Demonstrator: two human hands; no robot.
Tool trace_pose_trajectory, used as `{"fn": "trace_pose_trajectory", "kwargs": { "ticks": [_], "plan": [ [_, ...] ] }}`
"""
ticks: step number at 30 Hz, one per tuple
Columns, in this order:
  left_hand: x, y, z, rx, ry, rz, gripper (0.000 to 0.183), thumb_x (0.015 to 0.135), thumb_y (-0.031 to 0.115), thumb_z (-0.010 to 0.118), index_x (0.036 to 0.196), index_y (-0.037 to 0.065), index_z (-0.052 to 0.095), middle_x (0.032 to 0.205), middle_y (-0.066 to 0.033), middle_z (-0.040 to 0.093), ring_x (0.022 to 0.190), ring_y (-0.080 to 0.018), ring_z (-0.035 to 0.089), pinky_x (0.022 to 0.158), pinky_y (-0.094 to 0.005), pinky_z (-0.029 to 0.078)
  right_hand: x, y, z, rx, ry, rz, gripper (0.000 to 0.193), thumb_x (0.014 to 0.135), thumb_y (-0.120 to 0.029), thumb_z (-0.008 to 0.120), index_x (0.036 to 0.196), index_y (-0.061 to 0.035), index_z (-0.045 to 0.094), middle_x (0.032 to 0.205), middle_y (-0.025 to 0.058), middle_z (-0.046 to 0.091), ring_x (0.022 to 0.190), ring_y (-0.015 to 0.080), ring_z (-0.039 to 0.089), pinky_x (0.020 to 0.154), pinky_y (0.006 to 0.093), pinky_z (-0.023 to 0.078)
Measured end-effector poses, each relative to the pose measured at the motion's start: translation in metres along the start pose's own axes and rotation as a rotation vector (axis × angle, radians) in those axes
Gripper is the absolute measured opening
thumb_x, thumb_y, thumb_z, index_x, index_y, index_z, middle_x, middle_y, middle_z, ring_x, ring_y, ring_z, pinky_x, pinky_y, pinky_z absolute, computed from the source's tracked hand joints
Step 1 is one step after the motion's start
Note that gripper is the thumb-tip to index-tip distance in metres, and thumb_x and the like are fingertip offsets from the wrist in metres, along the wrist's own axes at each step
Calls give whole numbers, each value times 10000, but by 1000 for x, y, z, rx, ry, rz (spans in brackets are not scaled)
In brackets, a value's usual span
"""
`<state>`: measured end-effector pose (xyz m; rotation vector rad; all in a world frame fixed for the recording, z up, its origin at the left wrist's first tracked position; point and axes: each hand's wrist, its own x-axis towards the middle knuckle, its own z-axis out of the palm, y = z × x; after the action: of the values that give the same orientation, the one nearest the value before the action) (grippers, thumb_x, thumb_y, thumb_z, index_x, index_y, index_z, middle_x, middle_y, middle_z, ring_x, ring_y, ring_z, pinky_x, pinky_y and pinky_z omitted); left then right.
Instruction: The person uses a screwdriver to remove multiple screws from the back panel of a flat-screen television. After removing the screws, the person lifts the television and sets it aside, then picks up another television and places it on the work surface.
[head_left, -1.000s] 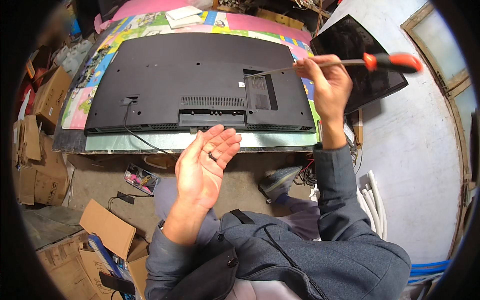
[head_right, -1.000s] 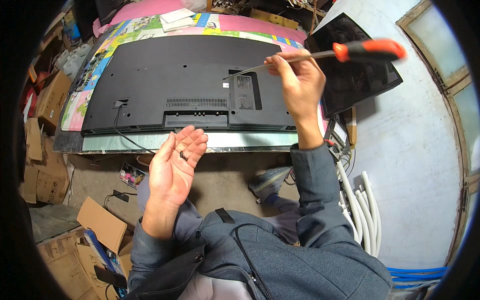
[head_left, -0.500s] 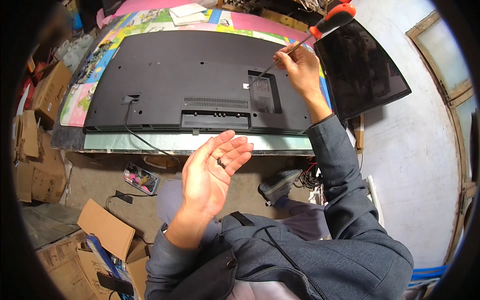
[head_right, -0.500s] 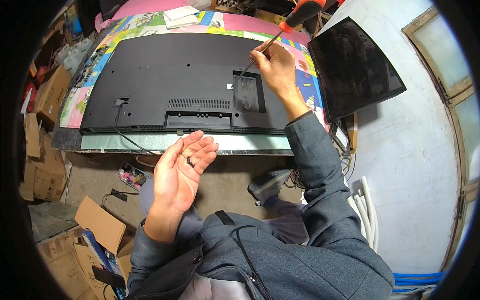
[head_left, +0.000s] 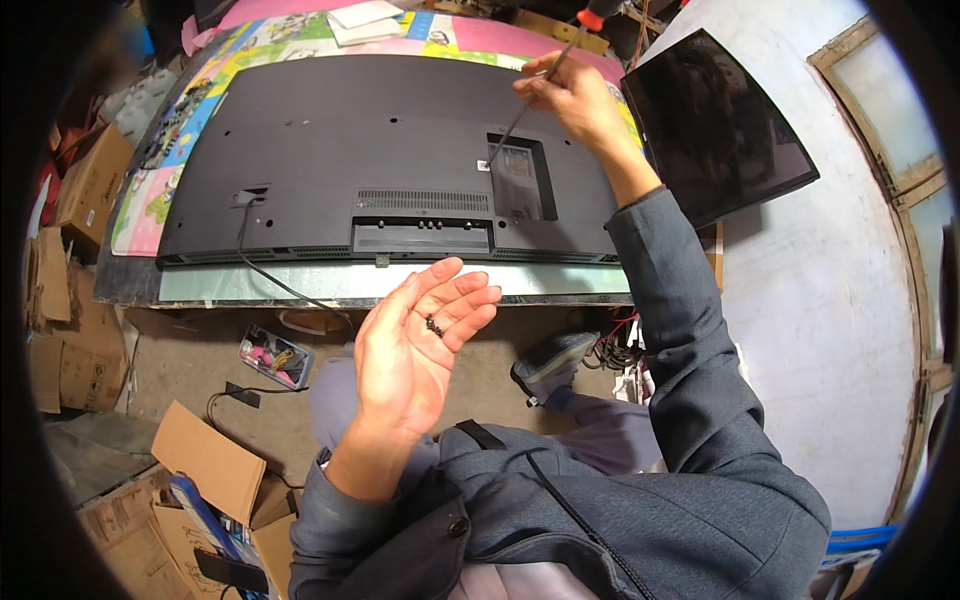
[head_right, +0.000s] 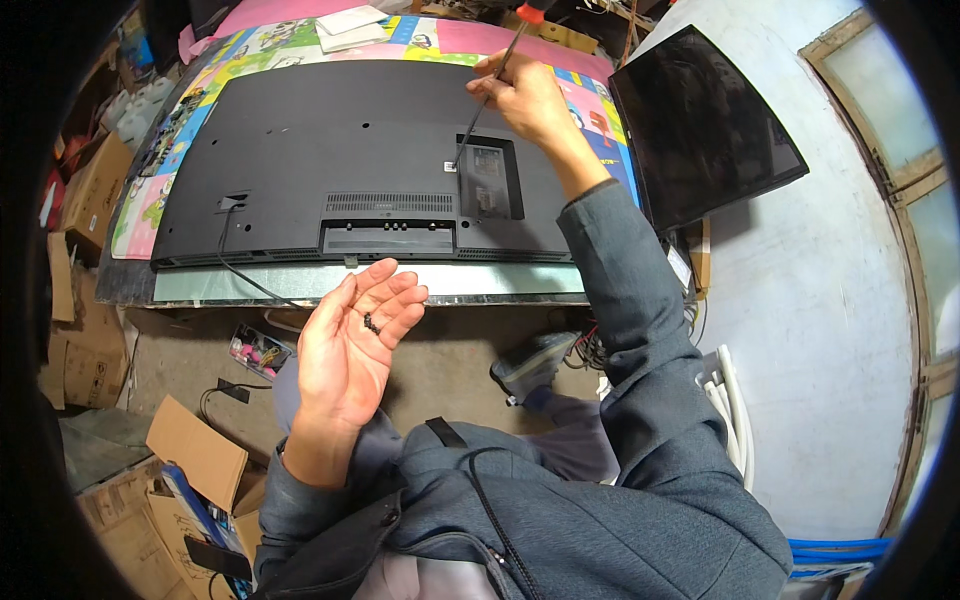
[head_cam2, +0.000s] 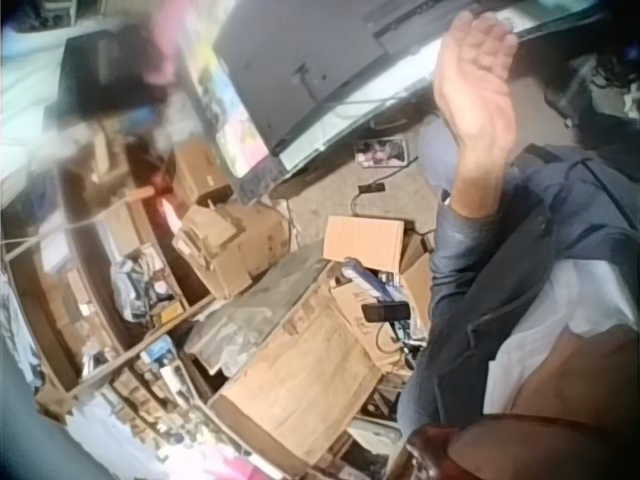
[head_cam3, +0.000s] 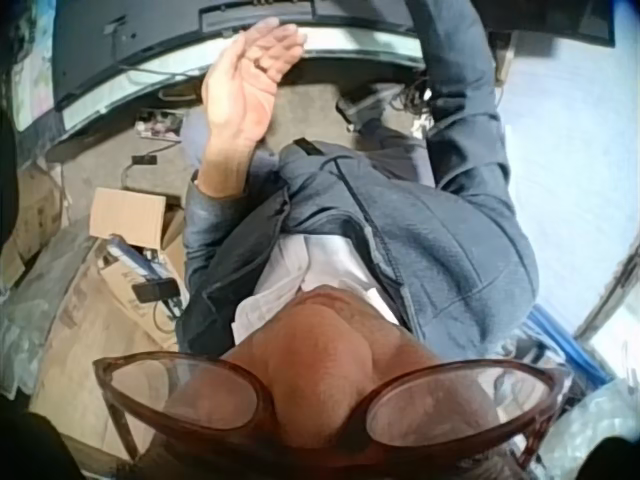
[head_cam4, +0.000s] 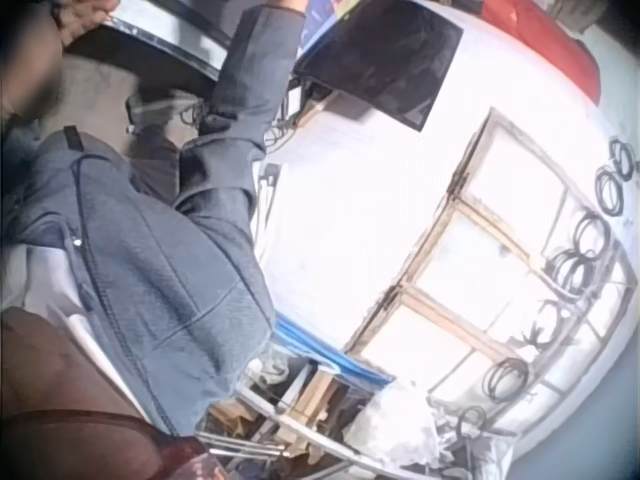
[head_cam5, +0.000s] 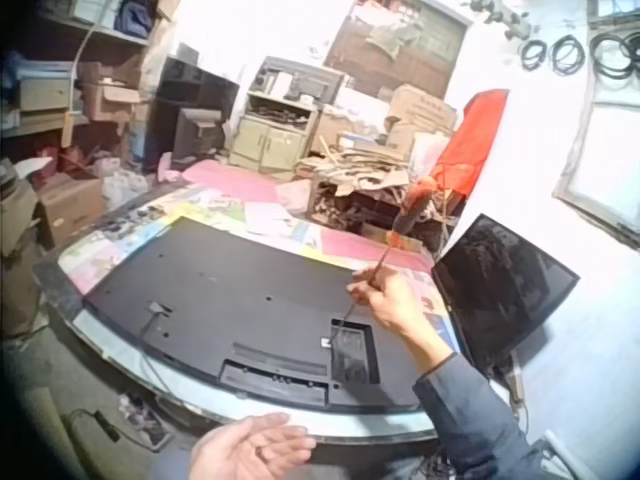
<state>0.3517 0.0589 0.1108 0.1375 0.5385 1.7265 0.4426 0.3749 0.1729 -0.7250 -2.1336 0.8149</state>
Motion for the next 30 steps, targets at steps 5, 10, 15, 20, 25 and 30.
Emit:
{"fn": "trace_pose_trajectory", "kwargs": {
  "ticks": [5,10,15,20,25,30],
  "plan": [
    [0,2,-4,-10,-1,23,379,1041,228,394,1208,-69,558,1130,-226,649,1057,-338,659,936,-418,546,7,-8,5,-459,102,39,158,910,-132,684,937,24,675,811,107,735,785,174,729,674,328,563],
    [-1,3,-7,-26,-1,50,381,1044,217,377,1230,-70,543,1150,-226,642,1076,-339,651,956,-418,539,13,8,10,-20,92,-68,237,856,-237,747,839,-6,699,725,118,721,723,181,721,668,322,546],
    [-2,2,-6,-39,8,59,401,1044,224,370,1257,-80,520,1194,-239,619,1126,-348,626,1001,-423,517,9,6,11,-331,209,-25,234,836,-239,747,797,-8,737,738,110,728,701,194,716,676,336,546],
    [3,4,-6,-101,-22,38,442,1036,229,360,1303,-105,473,1269,-259,580,1207,-372,577,1073,-442,469,10,18,-3,-80,47,-62,156,942,-113,619,1020,17,655,907,80,744,797,157,715,692,298,568],
    [-1,7,-6,-133,-14,83,466,1035,231,297,1315,-116,435,1273,-275,559,1206,-375,573,1075,-446,470,-2,-11,7,-456,107,-1,151,941,-89,624,1040,21,648,923,93,745,814,152,717,686,295,571],
    [0,9,-5,-149,-49,75,470,948,123,366,1340,-130,424,1323,-290,524,1252,-406,532,1113,-463,436,3,6,7,20,152,-52,130,866,-131,702,859,-1,709,728,80,733,662,120,707,650,282,549]
  ]
}}
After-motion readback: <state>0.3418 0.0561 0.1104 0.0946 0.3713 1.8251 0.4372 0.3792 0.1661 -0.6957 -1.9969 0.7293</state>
